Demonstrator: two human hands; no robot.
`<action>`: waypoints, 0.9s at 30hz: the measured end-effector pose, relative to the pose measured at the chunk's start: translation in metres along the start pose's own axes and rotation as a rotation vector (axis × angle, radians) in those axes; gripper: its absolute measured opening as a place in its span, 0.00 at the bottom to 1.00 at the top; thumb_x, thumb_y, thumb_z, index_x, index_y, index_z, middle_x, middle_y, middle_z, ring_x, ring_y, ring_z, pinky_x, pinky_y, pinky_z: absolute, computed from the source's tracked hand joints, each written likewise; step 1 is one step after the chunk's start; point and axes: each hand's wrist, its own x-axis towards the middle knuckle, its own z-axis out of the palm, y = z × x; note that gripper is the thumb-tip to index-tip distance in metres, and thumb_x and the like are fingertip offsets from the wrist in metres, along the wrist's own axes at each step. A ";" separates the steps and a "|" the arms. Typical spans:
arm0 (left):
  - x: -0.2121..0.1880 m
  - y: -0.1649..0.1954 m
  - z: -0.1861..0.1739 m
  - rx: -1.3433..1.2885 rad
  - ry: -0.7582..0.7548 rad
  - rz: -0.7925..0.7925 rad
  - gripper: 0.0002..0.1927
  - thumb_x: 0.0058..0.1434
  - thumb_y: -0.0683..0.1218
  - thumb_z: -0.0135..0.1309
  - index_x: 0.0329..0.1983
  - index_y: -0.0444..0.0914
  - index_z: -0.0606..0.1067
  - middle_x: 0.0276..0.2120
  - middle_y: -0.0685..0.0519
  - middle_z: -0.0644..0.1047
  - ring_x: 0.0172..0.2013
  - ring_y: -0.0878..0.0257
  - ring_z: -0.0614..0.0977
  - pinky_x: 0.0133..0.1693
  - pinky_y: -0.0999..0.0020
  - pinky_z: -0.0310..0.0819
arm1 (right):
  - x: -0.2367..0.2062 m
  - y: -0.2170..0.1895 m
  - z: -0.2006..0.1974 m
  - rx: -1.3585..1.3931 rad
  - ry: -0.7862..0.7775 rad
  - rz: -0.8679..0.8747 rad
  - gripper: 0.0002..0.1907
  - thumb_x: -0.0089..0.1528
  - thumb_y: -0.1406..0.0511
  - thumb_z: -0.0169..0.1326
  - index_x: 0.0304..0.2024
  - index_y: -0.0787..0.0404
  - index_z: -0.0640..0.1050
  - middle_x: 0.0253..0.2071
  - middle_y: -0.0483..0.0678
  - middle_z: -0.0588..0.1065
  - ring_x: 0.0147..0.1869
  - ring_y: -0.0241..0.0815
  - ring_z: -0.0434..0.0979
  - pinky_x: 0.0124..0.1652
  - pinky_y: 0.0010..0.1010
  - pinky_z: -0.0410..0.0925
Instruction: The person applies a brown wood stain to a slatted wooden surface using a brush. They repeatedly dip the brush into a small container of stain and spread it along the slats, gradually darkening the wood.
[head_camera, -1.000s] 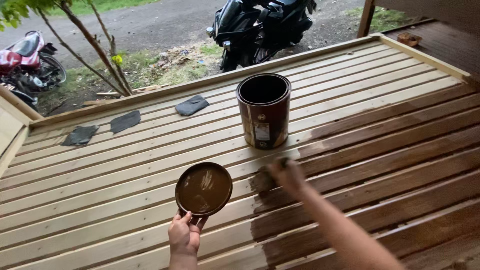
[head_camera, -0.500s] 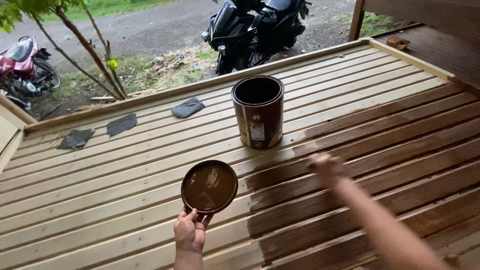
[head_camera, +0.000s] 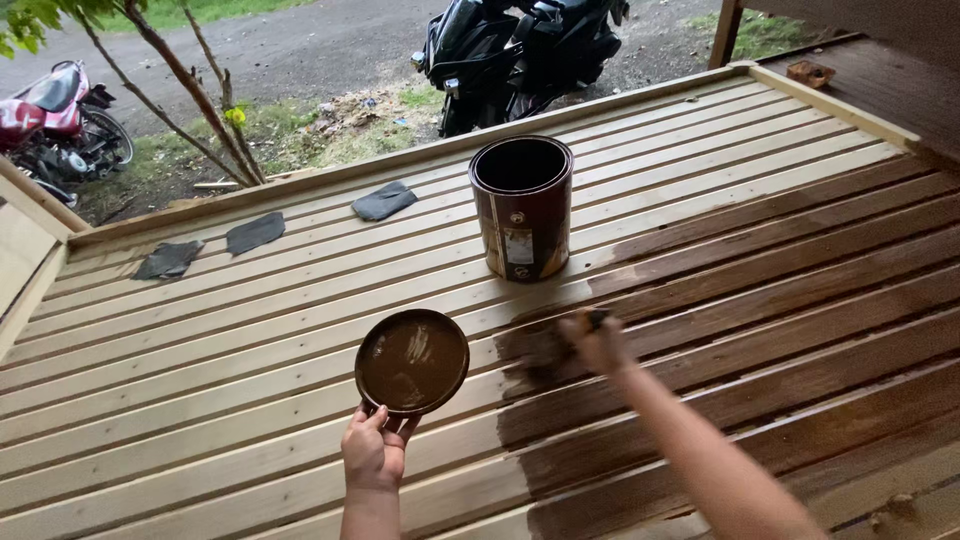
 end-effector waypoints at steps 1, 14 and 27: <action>0.000 -0.003 0.002 -0.004 -0.012 -0.005 0.25 0.68 0.37 0.32 0.69 0.36 0.61 0.61 0.40 0.70 0.57 0.45 0.76 0.54 0.41 0.77 | -0.001 -0.010 -0.019 -0.182 -0.054 -0.169 0.22 0.68 0.48 0.47 0.23 0.49 0.67 0.20 0.41 0.67 0.21 0.32 0.67 0.21 0.22 0.62; -0.007 0.003 -0.010 -0.020 -0.005 0.019 0.22 0.68 0.36 0.33 0.65 0.33 0.62 0.58 0.39 0.71 0.55 0.45 0.77 0.53 0.40 0.78 | -0.003 -0.039 0.026 -2.220 -0.214 0.046 0.14 0.69 0.54 0.49 0.38 0.55 0.77 0.28 0.45 0.78 0.27 0.36 0.81 0.25 0.27 0.77; -0.002 0.018 -0.013 0.001 0.005 0.030 0.23 0.67 0.36 0.33 0.66 0.35 0.63 0.59 0.41 0.72 0.55 0.46 0.77 0.54 0.40 0.76 | 0.032 -0.092 0.078 -1.935 -0.561 0.454 0.06 0.66 0.59 0.56 0.42 0.51 0.80 0.37 0.46 0.82 0.39 0.37 0.84 0.39 0.30 0.79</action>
